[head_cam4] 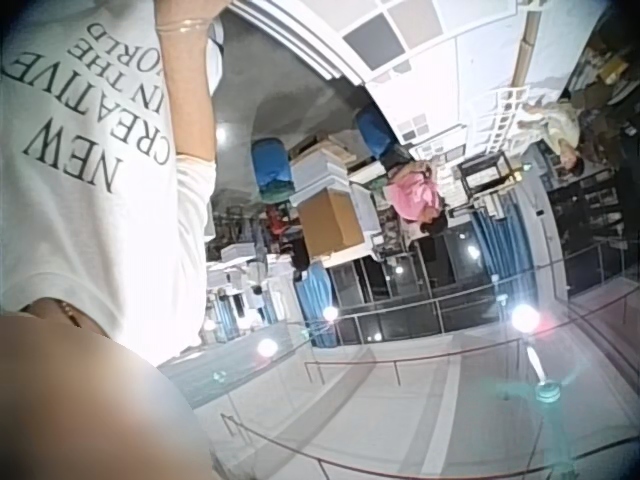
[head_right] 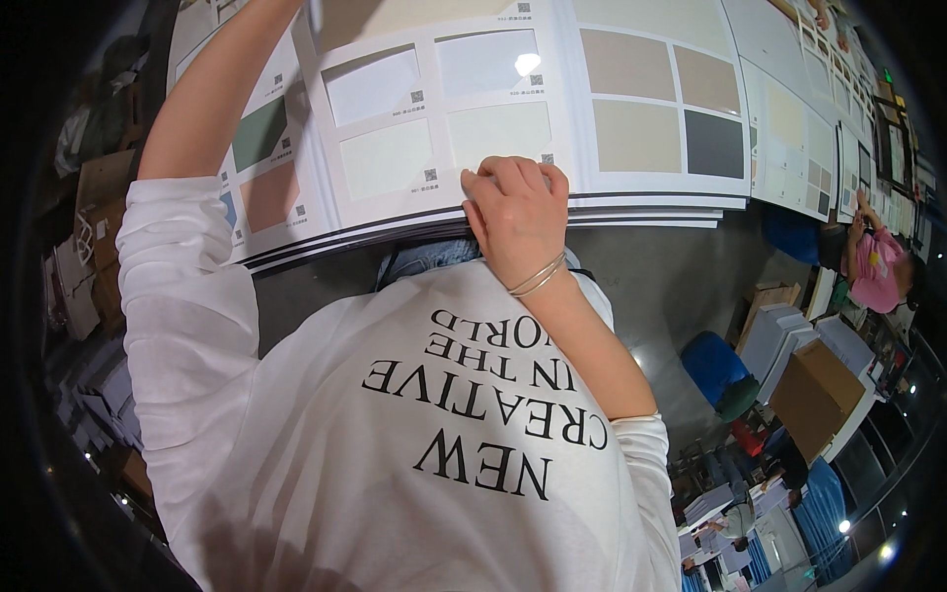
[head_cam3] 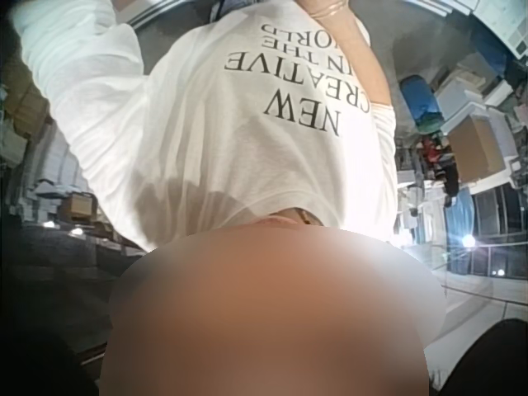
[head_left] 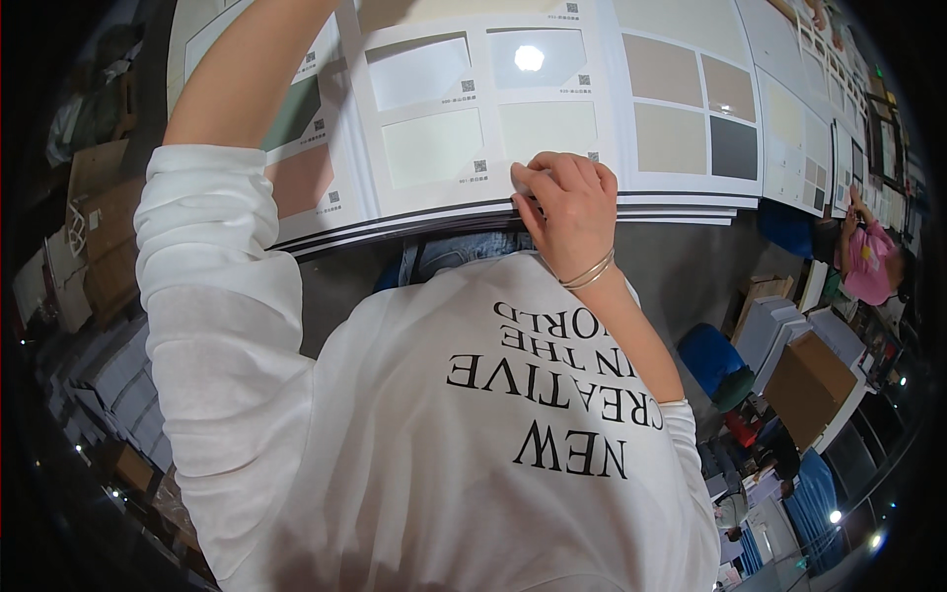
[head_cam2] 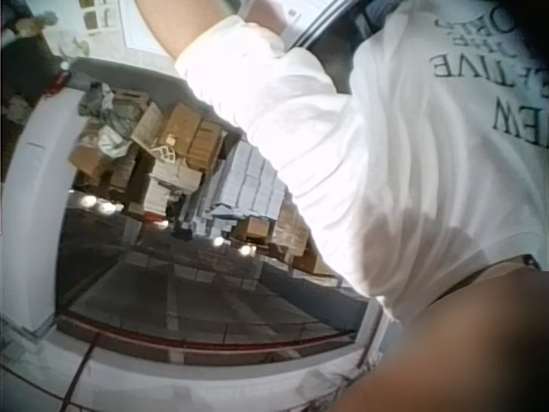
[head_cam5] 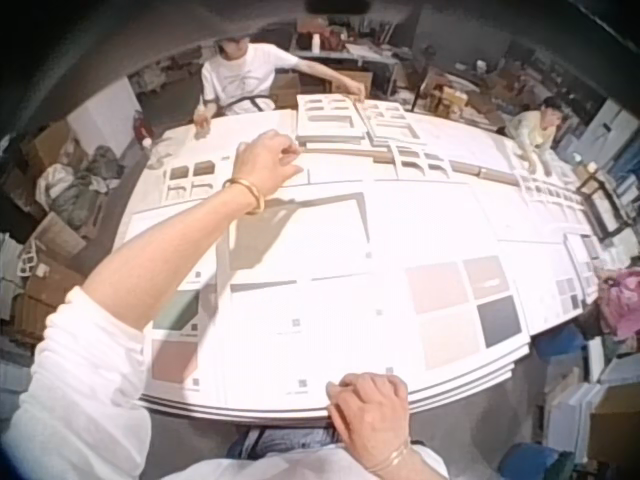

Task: Checking and framing various color samples in a large swatch book using a cardboard template in a production facility.

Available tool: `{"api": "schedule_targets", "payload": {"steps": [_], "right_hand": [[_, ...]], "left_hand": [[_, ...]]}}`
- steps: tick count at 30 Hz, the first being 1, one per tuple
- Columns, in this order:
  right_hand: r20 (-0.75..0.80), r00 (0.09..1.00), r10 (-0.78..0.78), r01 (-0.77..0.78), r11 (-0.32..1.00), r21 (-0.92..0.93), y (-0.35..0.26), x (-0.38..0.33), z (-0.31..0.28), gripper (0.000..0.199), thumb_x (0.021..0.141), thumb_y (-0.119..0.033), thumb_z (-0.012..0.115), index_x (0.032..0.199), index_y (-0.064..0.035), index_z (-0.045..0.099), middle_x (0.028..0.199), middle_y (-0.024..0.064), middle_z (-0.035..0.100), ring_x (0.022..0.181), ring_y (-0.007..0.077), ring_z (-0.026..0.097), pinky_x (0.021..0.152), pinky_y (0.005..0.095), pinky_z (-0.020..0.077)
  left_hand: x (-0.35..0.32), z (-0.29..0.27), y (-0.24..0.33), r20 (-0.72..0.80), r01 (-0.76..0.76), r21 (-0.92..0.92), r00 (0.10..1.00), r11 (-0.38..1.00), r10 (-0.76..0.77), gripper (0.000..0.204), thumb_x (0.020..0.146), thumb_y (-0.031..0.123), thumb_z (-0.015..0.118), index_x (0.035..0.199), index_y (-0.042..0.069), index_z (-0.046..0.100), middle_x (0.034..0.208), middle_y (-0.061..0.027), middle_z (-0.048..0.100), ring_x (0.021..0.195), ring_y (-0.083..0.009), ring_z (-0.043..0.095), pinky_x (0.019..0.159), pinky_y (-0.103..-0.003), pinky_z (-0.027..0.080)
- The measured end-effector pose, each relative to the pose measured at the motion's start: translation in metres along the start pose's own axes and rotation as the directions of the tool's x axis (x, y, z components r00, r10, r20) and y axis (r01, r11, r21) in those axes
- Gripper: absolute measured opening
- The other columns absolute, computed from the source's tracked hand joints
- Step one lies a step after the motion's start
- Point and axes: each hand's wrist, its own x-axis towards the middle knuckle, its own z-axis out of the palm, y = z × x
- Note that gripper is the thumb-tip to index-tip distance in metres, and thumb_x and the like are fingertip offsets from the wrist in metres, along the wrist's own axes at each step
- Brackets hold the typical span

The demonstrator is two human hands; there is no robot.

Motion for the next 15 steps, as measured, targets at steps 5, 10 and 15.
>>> {"api": "schedule_targets", "payload": {"steps": [5,10,15], "right_hand": [[0.014,1.000,0.015,-0.015,1.000,-0.017,-0.009,0.006,0.001,0.034,0.074,-0.011,0.074,0.107,-0.0157,0.067,0.104,-0.0008,0.062,0.099,0.0195,0.059,0.095,0.0412,0.0373],[0.002,0.966,-0.259,0.259,0.964,0.061,-0.029,0.025,0.025,0.019,0.077,-0.011,0.064,0.096,-0.0109,0.065,0.106,0.0013,0.062,0.107,0.0183,0.058,0.103,0.0479,0.0374],[0.022,0.928,-0.372,0.372,0.928,0.013,-0.035,0.032,0.050,0.008,0.077,-0.011,0.061,0.084,-0.0100,0.064,0.095,0.0027,0.061,0.098,0.0195,0.059,0.104,0.0478,0.0376]], "left_hand": [[0.003,0.003,-0.005,-0.018,-0.022,-0.012,1.000,1.000,0.022,0.024,0.078,0.028,0.076,0.097,0.013,0.073,0.102,-0.0072,0.067,0.098,-0.0269,0.062,0.088,-0.043,0.045],[0.003,0.004,0.001,-0.022,-0.027,-0.019,0.999,0.999,0.027,0.024,0.076,0.029,0.077,0.096,0.015,0.073,0.102,-0.0059,0.067,0.098,-0.0261,0.063,0.088,-0.042,0.045],[0.003,0.000,-0.002,-0.018,-0.024,-0.031,1.000,0.999,0.023,0.024,0.076,0.029,0.078,0.095,0.015,0.073,0.101,-0.0062,0.068,0.098,-0.0255,0.063,0.087,-0.041,0.046]]}}
